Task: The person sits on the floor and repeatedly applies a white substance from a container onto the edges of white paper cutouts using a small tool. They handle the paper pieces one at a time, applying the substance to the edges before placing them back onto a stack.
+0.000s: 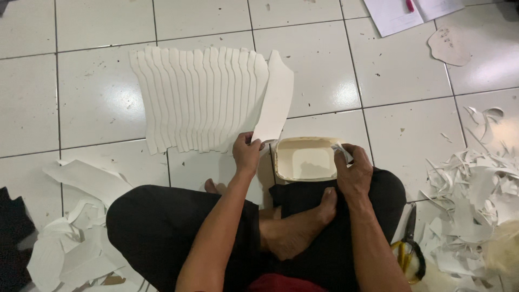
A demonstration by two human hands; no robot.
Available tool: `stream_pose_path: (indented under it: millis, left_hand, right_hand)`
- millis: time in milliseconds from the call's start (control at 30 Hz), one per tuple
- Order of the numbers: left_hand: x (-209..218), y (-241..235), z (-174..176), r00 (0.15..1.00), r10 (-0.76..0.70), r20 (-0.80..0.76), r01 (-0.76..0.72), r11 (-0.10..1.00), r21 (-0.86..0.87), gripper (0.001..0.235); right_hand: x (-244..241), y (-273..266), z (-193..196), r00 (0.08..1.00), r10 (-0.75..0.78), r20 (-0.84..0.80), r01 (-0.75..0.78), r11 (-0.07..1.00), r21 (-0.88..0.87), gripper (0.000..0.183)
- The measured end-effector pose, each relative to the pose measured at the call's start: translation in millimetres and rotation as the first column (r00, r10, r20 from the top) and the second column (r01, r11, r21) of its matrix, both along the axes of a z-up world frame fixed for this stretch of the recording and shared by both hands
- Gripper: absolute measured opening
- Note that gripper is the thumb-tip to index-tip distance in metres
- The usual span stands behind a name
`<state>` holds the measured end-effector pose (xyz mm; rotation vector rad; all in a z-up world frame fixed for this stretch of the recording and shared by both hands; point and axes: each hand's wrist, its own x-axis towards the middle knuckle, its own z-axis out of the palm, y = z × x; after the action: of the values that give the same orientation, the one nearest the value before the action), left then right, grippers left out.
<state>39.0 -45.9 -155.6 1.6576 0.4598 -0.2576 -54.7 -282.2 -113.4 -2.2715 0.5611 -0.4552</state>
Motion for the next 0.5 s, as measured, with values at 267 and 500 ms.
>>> stream_pose_path:
  millis: [267, 500]
  left_hand:
    - [-21, 1, 6, 0.996, -0.003, -0.089, 0.005, 1.0, 0.023, 0.035]
    - [-37, 22, 74, 0.945, -0.266, -0.192, 0.307, 0.924, 0.229, 0.063]
  right_hand:
    - [-1, 5, 8, 1.0, -0.011, -0.026, 0.011, 1.0, 0.002, 0.025]
    - [-5, 1, 2, 1.0, 0.009, -0.019, -0.009, 0.999, -0.039, 0.025]
